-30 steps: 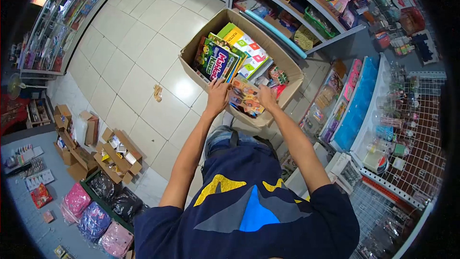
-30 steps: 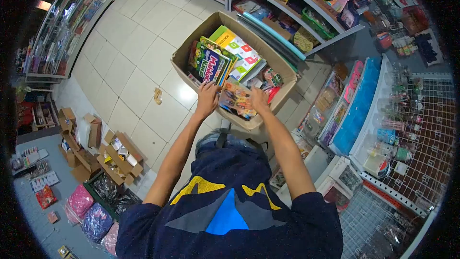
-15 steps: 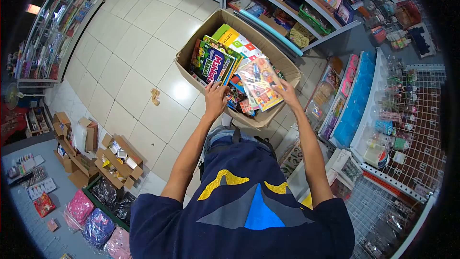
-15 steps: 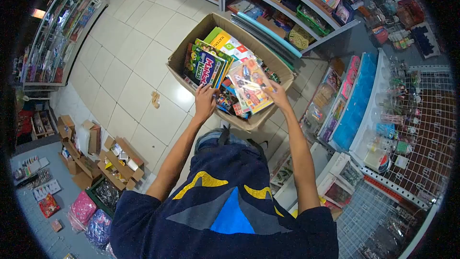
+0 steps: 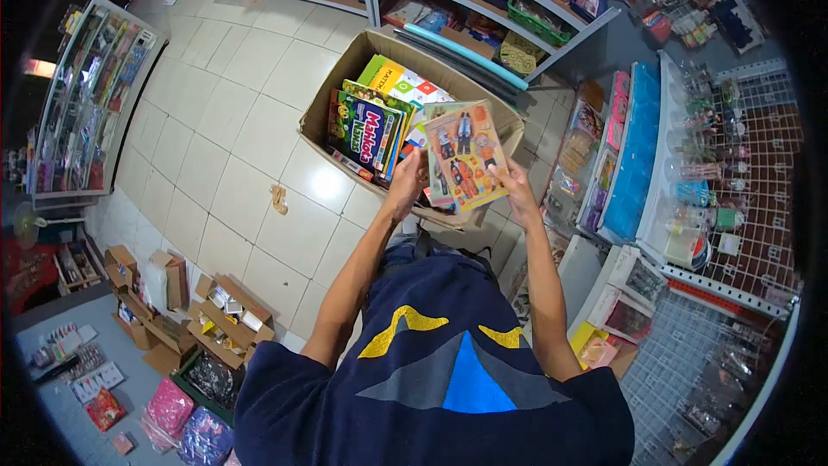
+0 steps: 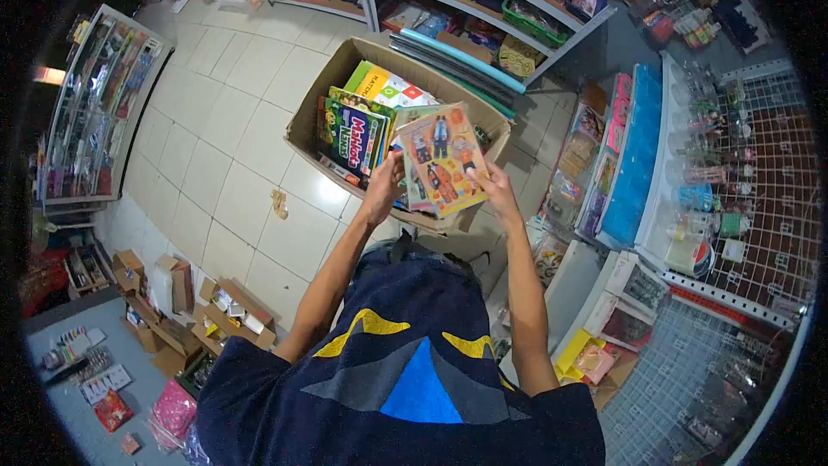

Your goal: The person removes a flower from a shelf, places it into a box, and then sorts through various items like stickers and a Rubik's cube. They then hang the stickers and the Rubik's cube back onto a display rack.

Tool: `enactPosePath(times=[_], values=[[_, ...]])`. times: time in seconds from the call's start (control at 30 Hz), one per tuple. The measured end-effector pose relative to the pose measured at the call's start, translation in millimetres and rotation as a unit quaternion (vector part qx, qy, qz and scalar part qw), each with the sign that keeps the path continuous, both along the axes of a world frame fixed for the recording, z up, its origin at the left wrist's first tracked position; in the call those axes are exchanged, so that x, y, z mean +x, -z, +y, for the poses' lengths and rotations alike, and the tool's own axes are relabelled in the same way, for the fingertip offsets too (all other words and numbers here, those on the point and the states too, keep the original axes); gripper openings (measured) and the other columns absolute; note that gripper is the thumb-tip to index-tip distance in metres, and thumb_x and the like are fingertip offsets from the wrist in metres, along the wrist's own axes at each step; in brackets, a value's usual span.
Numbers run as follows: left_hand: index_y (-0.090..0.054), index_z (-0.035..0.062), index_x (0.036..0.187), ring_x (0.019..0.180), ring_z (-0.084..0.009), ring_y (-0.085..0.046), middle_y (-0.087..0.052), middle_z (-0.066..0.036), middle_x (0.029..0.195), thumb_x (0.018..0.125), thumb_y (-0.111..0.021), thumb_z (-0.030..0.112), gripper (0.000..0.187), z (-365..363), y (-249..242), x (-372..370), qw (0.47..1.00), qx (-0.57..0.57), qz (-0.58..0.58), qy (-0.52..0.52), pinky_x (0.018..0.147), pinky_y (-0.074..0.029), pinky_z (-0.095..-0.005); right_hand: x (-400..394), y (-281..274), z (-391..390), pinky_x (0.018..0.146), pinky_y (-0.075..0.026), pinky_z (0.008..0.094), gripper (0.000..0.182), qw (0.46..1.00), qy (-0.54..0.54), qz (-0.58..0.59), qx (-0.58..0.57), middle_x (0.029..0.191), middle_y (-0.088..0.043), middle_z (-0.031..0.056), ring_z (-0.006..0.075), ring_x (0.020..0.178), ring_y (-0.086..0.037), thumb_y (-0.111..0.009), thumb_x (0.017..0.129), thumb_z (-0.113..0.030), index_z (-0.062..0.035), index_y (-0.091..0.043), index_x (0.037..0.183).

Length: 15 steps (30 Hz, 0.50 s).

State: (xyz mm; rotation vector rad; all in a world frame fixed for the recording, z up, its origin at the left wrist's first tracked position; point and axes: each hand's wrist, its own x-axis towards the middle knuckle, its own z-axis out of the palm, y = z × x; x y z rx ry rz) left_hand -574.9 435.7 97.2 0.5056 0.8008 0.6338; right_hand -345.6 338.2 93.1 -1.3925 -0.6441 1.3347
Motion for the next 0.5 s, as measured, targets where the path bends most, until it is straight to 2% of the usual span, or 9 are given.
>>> enactPosePath(times=[0.03, 0.13, 0.3, 0.4, 0.43, 0.5], values=[[-0.043, 0.0026, 0.135, 0.105, -0.013, -0.058, -0.061, -0.006, 0.118, 0.098, -0.052, 0.022, 0.043, -1, -4, 4, 0.999, 0.006, -0.049, 0.003, 0.085, -0.051, -0.0336, 1, 0, -3, 0.084, -0.046, 0.0237, 0.041, 1.0, 0.005, 0.003, 0.007, 0.108, -0.064, 0.0029, 0.0084, 0.096, -0.059, -0.065, 0.089, -0.019, -0.001, -0.055, 0.124], [-0.041, 0.0026, 0.136, 0.105, -0.014, -0.06, -0.062, -0.007, 0.116, 0.096, -0.055, 0.019, 0.045, -7, 1, 16, 0.992, 0.105, -0.008, 0.066, 0.084, -0.053, -0.0328, 5, -5, -15, 0.082, -0.047, 0.0244, 0.034, 0.999, 0.037, -0.001, 0.021, 0.106, -0.065, 0.0022, 0.008, 0.092, -0.061, -0.063, 0.09, -0.018, -0.0022, -0.057, 0.12], [-0.04, 0.0028, 0.136, 0.095, -0.0127, -0.063, -0.065, -0.007, 0.108, 0.096, -0.054, 0.014, 0.044, -5, 1, 18, 0.992, 0.103, -0.02, 0.072, 0.078, -0.056, -0.0305, 13, -11, -41, 0.083, -0.048, 0.0261, 0.033, 0.987, 0.156, -0.011, 0.048, 0.104, -0.064, 0.0011, 0.0099, 0.098, -0.06, -0.063, 0.09, -0.019, -0.005, -0.057, 0.119], [-0.045, 0.0046, 0.129, 0.06, -0.001, -0.039, -0.046, 0.007, 0.071, 0.095, -0.058, 0.014, 0.038, -13, -17, 25, 0.995, 0.096, -0.006, 0.028, 0.049, -0.031, -0.0184, 15, -23, -63, 0.091, -0.043, 0.0277, 0.041, 0.967, 0.25, 0.041, 0.036, 0.111, -0.063, 0.0046, 0.0127, 0.105, -0.057, -0.063, 0.09, -0.021, -0.0028, -0.053, 0.126], [-0.045, 0.0044, 0.128, 0.06, -0.0011, -0.039, -0.045, 0.007, 0.071, 0.095, -0.057, 0.014, 0.037, -11, -14, 25, 0.992, 0.114, 0.007, 0.047, 0.049, -0.031, -0.0188, 16, -21, -68, 0.089, -0.044, 0.0271, 0.042, 0.956, 0.284, 0.056, 0.05, 0.115, -0.061, 0.006, 0.0125, 0.107, -0.056, -0.063, 0.09, -0.021, -0.004, -0.052, 0.127], [-0.045, 0.0043, 0.129, 0.06, -0.0011, -0.039, -0.045, 0.007, 0.072, 0.095, -0.056, 0.014, 0.036, -15, -15, 30, 0.991, 0.121, 0.004, 0.062, 0.049, -0.031, -0.0193, 15, -30, -80, 0.088, -0.044, 0.0271, 0.04, 0.96, 0.27, 0.028, 0.069, 0.113, -0.062, 0.0056, 0.0126, 0.106, -0.057, -0.064, 0.09, -0.022, -0.0044, -0.053, 0.125]])
